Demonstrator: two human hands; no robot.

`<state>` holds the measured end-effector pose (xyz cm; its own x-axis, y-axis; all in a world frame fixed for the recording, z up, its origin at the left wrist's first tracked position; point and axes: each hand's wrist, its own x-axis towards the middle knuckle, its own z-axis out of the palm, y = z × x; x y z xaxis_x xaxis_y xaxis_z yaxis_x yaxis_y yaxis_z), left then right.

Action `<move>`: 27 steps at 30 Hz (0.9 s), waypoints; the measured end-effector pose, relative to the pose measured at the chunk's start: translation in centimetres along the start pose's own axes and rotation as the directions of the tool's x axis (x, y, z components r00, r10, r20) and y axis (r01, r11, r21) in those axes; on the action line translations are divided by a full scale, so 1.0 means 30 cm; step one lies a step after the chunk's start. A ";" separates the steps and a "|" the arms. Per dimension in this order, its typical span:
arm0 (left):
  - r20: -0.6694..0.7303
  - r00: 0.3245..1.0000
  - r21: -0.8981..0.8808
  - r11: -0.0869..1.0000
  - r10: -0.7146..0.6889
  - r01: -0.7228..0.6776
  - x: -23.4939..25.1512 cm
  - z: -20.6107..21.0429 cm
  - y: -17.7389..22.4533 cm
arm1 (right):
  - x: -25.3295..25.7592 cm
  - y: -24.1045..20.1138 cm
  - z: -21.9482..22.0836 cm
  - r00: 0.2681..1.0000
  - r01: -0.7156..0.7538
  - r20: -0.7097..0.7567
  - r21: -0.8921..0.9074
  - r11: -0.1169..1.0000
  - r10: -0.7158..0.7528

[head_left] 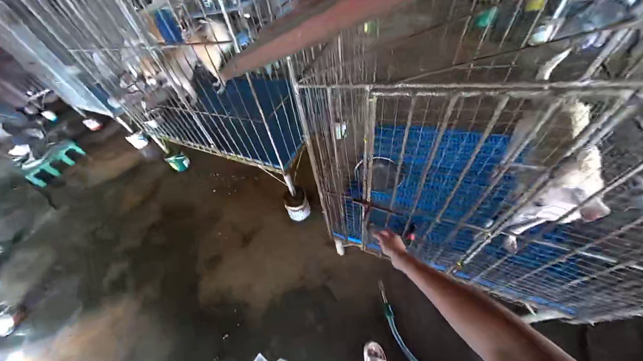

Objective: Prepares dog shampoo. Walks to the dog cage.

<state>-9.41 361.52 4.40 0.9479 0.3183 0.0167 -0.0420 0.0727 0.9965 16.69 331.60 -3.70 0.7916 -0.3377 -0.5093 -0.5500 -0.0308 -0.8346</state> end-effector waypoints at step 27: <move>0.539 0.699 0.518 0.839 -0.470 0.164 1.085 0.365 -0.757 | 0.296 0.267 0.172 0.873 0.184 -0.484 0.216 0.959 -0.058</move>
<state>25.86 359.87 -16.79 0.8528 -0.3209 -0.4120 0.2842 -0.3767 0.8817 20.68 333.20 -15.99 0.5944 -0.7483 -0.2945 -0.3246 0.1119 -0.9392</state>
